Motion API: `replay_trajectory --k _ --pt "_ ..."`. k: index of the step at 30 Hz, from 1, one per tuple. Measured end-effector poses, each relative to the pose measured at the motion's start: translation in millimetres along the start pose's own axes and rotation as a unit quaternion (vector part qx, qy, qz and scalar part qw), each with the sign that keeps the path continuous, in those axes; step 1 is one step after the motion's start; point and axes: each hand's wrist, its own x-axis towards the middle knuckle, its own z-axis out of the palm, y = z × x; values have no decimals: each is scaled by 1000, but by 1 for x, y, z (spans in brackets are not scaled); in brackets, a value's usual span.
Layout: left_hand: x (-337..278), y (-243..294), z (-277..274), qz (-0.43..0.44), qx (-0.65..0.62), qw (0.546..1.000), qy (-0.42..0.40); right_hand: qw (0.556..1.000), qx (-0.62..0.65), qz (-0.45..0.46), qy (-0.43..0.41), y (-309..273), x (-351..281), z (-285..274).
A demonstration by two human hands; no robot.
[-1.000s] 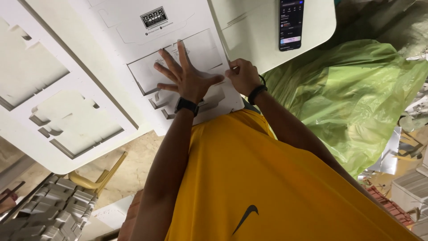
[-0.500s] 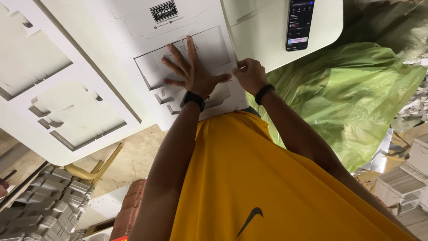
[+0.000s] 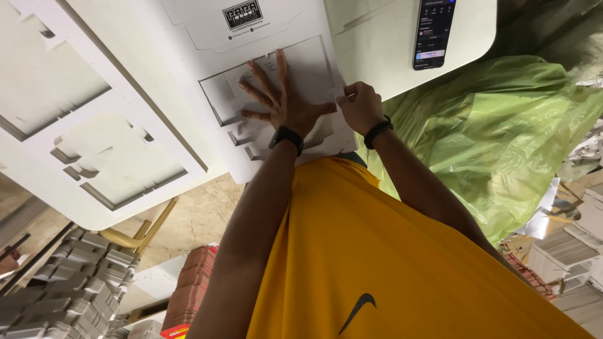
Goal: Punching out cardboard box templates from a sheet and folding them into finished boxes.
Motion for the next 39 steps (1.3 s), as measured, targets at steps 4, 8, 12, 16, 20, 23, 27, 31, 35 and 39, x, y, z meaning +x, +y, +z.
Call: replay_trajectory --k 4,8,12,16,20,23,27,31,35,39 --pt "-7 6 -13 -3 -2 1000 -14 999 -34 4 4 -12 -15 1" --pt "0 4 -10 -8 -17 999 -35 998 -62 -29 6 -28 -21 -4" --pt "-9 11 -28 -13 -20 998 -57 983 -122 42 -134 -65 -22 -26" --pt "-7 14 -28 -34 -25 997 -70 973 -200 -78 -87 -34 6 -3" --pt "-7 6 -19 -10 -20 999 -40 949 -285 -117 -63 -31 -5 9" --pt "-3 2 -13 9 -23 999 -37 940 -286 -170 -77 -19 9 6" --pt "-9 12 -35 -12 -25 995 -94 960 -171 -187 -119 -10 16 -3" --pt "-5 10 -25 -35 12 993 -108 984 -81 -112 -114 5 25 4" --pt "0 4 -13 -8 -33 997 -76 934 -309 -160 -80 4 20 21" --pt "10 -5 16 -12 37 996 -85 938 -288 -180 -71 -10 -2 35"
